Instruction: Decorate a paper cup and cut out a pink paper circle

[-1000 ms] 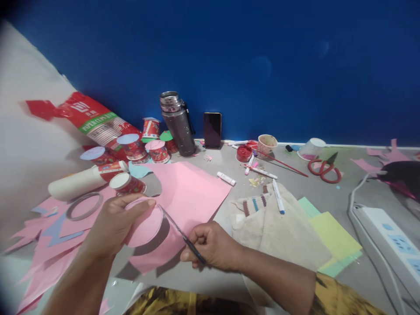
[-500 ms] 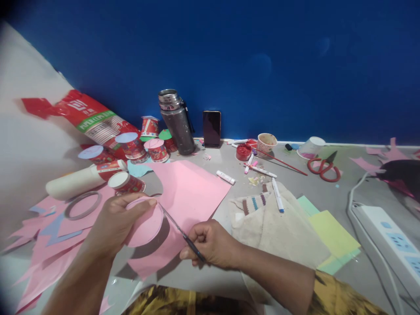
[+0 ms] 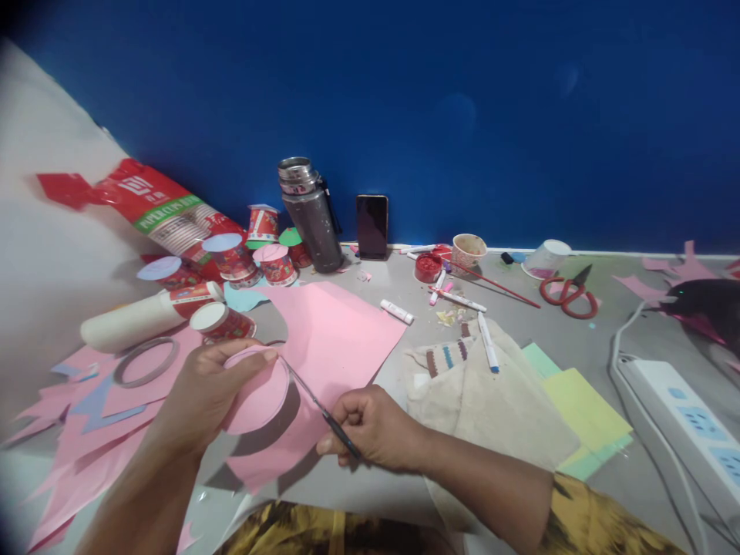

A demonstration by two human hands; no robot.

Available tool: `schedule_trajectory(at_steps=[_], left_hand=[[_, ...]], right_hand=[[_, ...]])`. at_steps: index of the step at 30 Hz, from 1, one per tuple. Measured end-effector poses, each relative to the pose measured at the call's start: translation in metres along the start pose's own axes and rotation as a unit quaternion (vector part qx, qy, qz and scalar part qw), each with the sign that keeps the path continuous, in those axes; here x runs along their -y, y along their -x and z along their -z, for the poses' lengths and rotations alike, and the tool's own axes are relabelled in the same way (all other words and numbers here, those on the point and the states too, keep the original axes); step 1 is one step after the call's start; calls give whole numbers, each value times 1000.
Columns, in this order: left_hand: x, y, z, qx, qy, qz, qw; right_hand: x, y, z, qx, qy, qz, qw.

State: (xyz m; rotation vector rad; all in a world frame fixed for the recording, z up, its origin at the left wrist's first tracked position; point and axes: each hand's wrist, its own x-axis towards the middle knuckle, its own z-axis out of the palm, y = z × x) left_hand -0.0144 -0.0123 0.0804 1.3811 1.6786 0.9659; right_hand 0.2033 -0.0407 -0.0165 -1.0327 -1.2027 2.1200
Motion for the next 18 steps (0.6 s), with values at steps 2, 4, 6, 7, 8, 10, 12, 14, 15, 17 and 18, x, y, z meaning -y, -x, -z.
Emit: schedule_trajectory(at_steps=[2, 4, 6, 7, 8, 10, 12, 14, 15, 17, 18], left_hand=[[-1, 0, 0, -1, 7, 5, 1000], [-1, 0, 0, -4, 9, 9, 1000], [0, -1, 0, -5, 3, 7, 1000], [0, -1, 1, -4, -2, 3, 1000], [1, -1, 1, -2, -8, -2, 1000], [1, -2, 2, 2, -18, -15, 1000], [1, -3, 3, 6, -22, -24, 999], [1, -3, 4, 8, -23, -25, 999], [0, -3, 4, 8, -24, -25, 999], [0, -3, 4, 8, -25, -25, 999], [0, -3, 4, 9, -26, -25, 999]], right_hand=[[1, 0, 0, 1, 2, 2, 1000], [2, 1, 0, 1, 4, 6, 1000], [2, 1, 0, 1, 5, 8, 1000], [2, 1, 0, 1, 5, 9, 1000], [2, 1, 0, 3, 5, 9, 1000], [2, 1, 0, 6, 4, 6, 1000], [2, 1, 1, 8, 3, 4, 1000], [1, 0, 1, 8, 2, 4, 1000], [1, 0, 1, 10, 3, 5, 1000], [2, 0, 1, 14, 5, 5, 1000], [2, 1, 1, 15, 6, 4, 1000]])
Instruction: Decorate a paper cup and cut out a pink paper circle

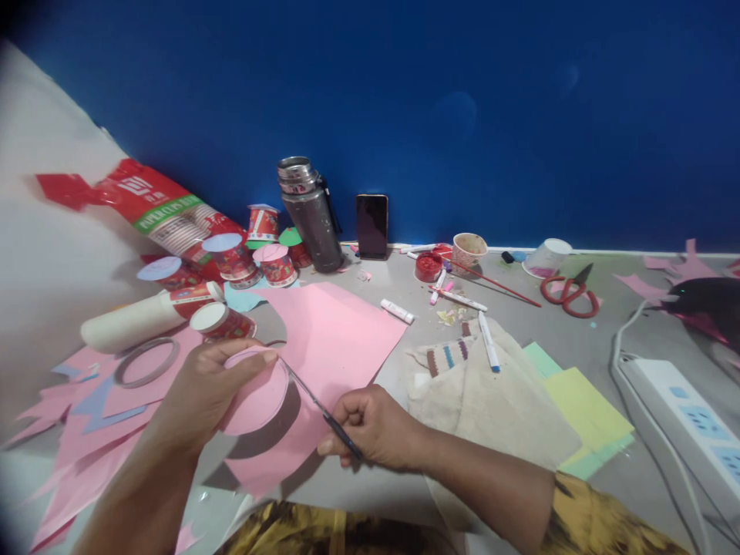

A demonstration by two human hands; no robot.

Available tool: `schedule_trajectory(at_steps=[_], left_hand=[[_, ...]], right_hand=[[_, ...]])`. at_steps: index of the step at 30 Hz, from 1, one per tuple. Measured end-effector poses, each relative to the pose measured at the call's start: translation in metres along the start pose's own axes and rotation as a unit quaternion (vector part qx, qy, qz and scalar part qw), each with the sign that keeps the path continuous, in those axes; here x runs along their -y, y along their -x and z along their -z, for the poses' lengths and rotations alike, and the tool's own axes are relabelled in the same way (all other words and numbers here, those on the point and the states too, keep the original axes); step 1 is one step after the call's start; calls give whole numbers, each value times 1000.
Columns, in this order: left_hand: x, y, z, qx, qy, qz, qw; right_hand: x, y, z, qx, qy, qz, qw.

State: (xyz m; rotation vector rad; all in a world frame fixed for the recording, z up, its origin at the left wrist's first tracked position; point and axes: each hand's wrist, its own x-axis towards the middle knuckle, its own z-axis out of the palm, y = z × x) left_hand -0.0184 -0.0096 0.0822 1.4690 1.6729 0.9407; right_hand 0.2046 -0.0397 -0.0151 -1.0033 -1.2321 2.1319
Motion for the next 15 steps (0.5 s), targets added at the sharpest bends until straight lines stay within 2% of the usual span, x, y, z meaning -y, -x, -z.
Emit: schedule_trajectory(at_steps=[15], left_hand=[[5, -1, 1, 33, 5, -18, 999]], right_hand=[[-1, -1, -1, -9, -9, -9, 1000]])
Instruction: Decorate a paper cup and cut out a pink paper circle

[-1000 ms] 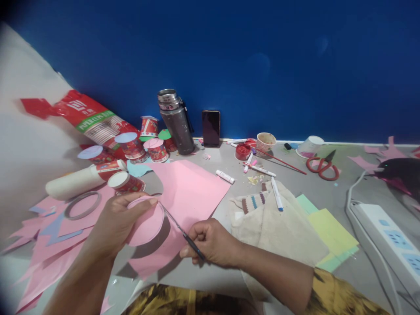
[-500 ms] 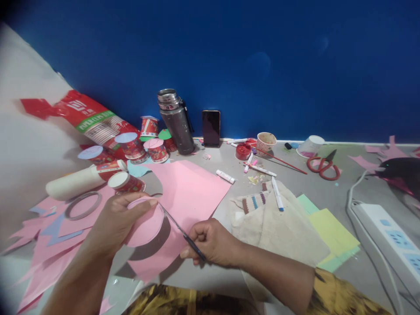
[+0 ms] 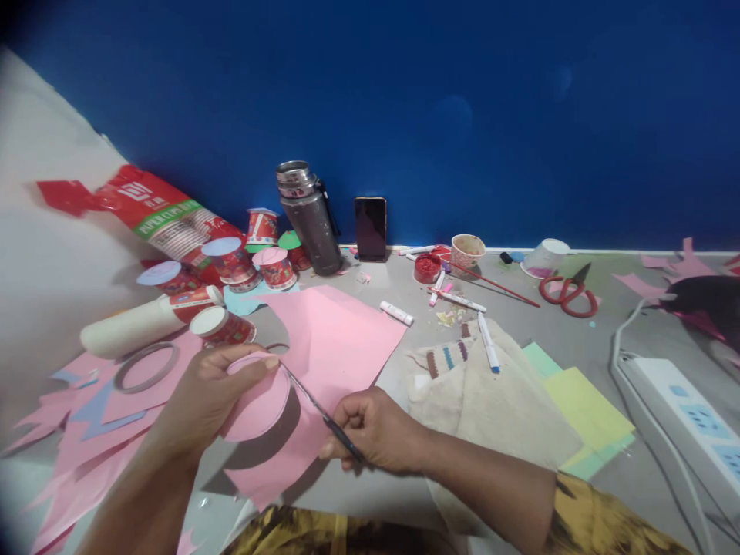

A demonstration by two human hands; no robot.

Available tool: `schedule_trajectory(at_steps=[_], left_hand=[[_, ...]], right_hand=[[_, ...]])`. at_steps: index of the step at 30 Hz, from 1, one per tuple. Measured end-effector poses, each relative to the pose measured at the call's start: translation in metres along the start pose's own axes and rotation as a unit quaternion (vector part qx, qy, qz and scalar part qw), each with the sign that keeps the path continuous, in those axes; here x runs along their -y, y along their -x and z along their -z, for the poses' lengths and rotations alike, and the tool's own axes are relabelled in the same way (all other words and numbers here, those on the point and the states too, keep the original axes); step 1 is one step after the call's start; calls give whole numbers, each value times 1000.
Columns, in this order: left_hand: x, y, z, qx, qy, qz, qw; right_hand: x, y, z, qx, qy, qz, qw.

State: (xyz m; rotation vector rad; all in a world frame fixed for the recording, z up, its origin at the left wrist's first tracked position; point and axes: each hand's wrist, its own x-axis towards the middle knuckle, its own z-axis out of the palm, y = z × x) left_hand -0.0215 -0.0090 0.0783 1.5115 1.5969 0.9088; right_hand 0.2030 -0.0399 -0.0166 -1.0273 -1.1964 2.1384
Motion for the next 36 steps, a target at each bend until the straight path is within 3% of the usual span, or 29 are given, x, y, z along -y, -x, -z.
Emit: schedule_trajectory(at_steps=[8, 18, 36], left_hand=[[4, 2, 3, 14, 34, 12, 999], [18, 10, -1, -28, 129, 108, 985], [14, 7, 4, 19, 105, 85, 991]], right_hand=[[1, 1, -1, -9, -5, -4, 1000], [1, 0, -1, -23, 1, -2, 1000], [1, 0, 2, -1, -9, 7, 1000]])
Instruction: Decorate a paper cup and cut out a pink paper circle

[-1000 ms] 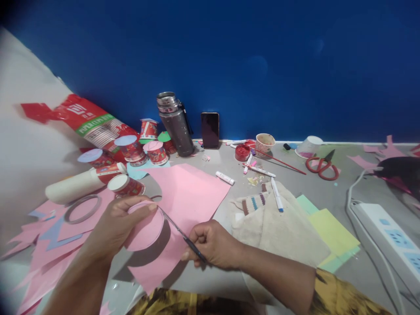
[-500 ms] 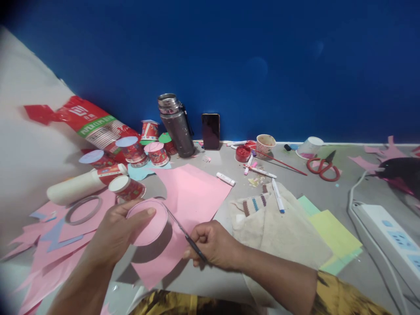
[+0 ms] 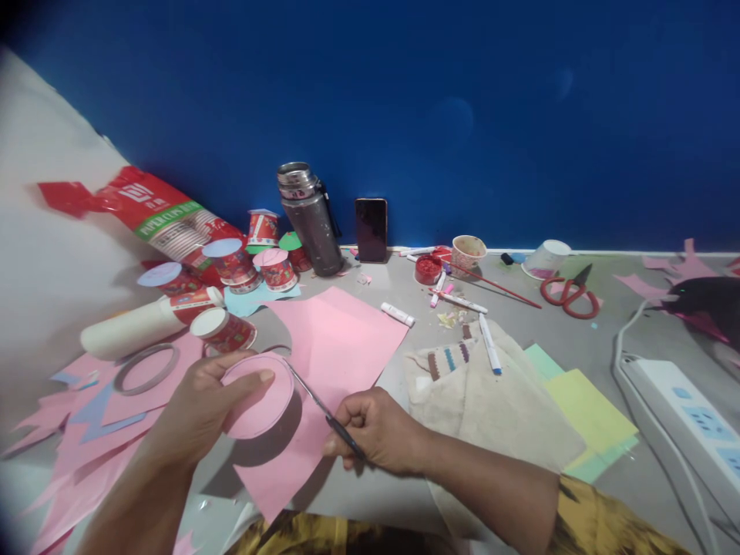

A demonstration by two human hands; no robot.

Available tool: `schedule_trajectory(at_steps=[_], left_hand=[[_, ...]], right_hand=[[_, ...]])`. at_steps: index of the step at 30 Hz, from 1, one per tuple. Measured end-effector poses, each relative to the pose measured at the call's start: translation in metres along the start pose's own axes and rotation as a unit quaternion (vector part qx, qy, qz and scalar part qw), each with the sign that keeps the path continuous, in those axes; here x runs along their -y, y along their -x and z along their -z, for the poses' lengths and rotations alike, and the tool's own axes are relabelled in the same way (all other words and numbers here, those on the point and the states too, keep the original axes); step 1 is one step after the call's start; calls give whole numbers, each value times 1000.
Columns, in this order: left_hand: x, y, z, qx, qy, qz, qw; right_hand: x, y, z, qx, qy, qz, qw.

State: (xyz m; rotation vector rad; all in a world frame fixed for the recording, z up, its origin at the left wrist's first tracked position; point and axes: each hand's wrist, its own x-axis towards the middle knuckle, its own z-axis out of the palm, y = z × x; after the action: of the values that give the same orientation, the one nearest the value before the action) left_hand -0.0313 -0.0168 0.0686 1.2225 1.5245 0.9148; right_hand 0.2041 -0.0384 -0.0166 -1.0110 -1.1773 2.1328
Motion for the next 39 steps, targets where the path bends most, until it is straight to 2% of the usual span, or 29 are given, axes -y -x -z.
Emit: schedule_trajectory(at_steps=[8, 13, 20, 25, 39], left_hand=[[5, -3, 8, 44, -58, -53, 996], [1, -2, 9, 79, -51, -39, 995], [-2, -2, 5, 75, -40, -22, 996], [-3, -1, 2, 55, -75, -4, 996], [0, -2, 3, 68, -86, -20, 994]], right_hand=[[-3, 0, 1, 11, 13, -9, 1000], [-3, 0, 2, 14, 23, -5, 1000], [-4, 0, 2, 21, 20, -1, 1000], [-4, 1, 3, 28, 17, 2, 999], [-1, 2, 1, 30, 21, -5, 999]])
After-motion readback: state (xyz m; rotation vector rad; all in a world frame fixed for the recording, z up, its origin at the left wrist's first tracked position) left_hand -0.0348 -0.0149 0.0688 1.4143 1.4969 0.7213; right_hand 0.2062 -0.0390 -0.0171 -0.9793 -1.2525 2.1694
